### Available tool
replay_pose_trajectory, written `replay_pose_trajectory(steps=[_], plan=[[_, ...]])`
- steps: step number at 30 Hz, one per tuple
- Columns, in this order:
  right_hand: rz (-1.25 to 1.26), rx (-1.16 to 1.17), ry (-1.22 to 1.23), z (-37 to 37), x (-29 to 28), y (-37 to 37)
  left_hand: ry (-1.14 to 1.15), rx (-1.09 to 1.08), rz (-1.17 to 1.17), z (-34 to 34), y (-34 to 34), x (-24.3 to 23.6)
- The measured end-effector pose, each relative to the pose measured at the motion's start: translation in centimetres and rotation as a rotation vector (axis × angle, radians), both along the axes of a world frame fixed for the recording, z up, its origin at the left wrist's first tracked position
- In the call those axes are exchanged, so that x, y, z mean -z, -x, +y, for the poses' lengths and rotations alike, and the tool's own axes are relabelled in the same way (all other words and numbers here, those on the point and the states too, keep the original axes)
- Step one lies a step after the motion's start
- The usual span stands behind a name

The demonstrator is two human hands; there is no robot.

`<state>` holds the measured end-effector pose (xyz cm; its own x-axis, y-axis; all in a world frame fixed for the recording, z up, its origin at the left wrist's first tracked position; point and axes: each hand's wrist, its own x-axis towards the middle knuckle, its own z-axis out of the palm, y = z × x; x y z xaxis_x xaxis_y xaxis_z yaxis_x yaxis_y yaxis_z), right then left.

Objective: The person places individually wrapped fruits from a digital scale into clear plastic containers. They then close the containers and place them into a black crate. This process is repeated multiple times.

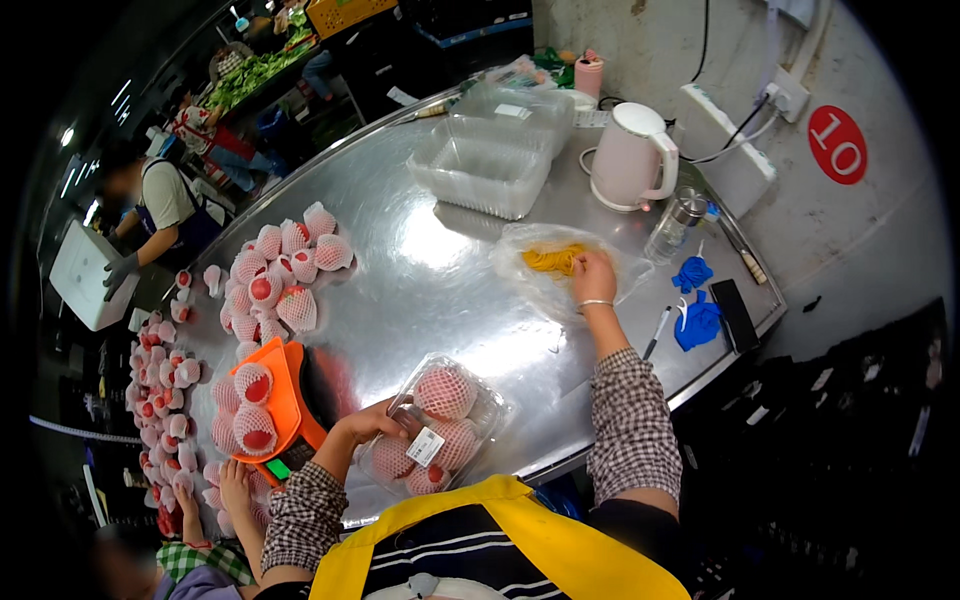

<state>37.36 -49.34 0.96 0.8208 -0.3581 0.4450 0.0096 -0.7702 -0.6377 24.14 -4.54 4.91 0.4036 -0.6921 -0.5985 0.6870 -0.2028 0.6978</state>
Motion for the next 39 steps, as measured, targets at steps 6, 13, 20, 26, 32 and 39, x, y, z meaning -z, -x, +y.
replay_pose_trajectory(steps=[6, 13, 20, 26, 32, 39], plan=[[0.075, -0.168, -0.776, 1.9, -3.5, 2.4, 0.197, -0.281, 0.089, 3.1, 1.5, 4.1], [0.574, -0.436, -0.459, 11.0, -9.4, 11.8, 0.703, -0.731, 0.203, 1.3, 3.6, 7.3], [0.71, -0.391, -0.642, 17.4, -12.7, 17.4, 1.016, -0.625, 0.382, -6.0, 4.9, -0.2], [0.694, -0.276, -0.447, 18.2, -11.4, 23.1, 1.199, -0.27, 0.562, -7.9, 7.9, 0.0], [0.377, -0.081, -1.679, 10.2, -8.2, 31.0, 1.289, 0.138, 0.703, -8.7, 10.0, -4.5], [0.347, -0.644, -1.905, 4.7, -17.7, 33.7, 0.636, 0.458, 0.542, -11.1, 12.0, -7.8]])
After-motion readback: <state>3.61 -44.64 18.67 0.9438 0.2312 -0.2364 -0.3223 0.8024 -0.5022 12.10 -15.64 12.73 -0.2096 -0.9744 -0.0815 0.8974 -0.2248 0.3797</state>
